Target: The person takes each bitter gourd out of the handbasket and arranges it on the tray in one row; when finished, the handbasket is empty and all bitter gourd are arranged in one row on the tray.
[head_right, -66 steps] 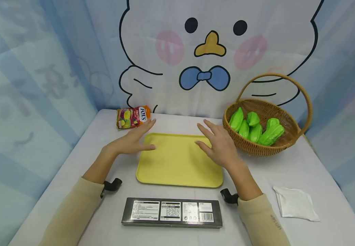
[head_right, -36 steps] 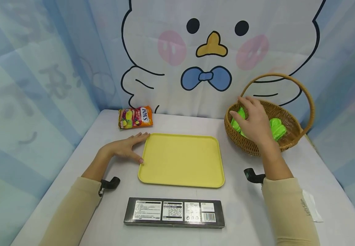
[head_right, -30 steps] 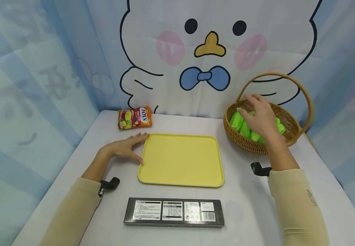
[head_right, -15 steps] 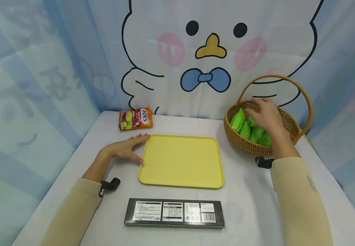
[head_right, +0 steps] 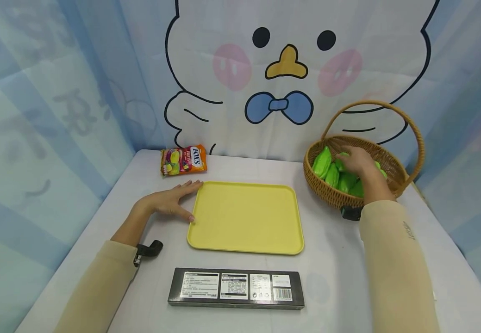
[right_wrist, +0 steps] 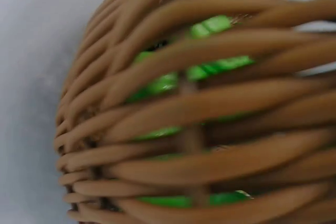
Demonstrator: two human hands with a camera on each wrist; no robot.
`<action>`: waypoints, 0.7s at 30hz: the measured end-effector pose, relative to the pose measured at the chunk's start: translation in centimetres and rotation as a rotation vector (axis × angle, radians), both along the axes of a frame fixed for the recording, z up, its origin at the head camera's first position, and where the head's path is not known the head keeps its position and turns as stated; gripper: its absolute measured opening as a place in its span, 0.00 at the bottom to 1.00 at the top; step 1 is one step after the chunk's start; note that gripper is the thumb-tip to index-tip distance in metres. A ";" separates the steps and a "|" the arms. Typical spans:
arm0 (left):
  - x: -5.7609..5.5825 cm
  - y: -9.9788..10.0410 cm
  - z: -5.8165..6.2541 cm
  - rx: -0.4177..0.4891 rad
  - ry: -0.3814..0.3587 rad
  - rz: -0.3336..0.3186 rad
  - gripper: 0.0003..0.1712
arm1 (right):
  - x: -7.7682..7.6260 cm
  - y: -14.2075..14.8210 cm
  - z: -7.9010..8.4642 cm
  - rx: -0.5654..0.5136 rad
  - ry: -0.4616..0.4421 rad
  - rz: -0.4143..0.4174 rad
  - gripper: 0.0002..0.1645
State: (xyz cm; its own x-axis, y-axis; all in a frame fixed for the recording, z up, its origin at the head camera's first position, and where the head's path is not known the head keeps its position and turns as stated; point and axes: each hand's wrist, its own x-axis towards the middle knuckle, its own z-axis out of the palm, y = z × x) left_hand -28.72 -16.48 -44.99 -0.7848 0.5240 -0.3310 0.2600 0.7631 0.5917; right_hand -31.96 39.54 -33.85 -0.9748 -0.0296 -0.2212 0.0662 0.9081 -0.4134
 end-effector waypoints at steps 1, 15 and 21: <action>0.0 0.0 0.0 0.001 0.000 0.000 0.73 | 0.0 0.1 -0.1 0.010 -0.007 0.011 0.44; 0.0 -0.1 -0.1 0.002 0.002 -0.003 0.73 | 0.1 0.1 -0.4 0.014 -0.053 0.009 0.38; -0.1 0.1 -0.2 0.009 -0.002 0.002 0.73 | 0.2 0.2 -0.3 0.012 -0.037 -0.001 0.40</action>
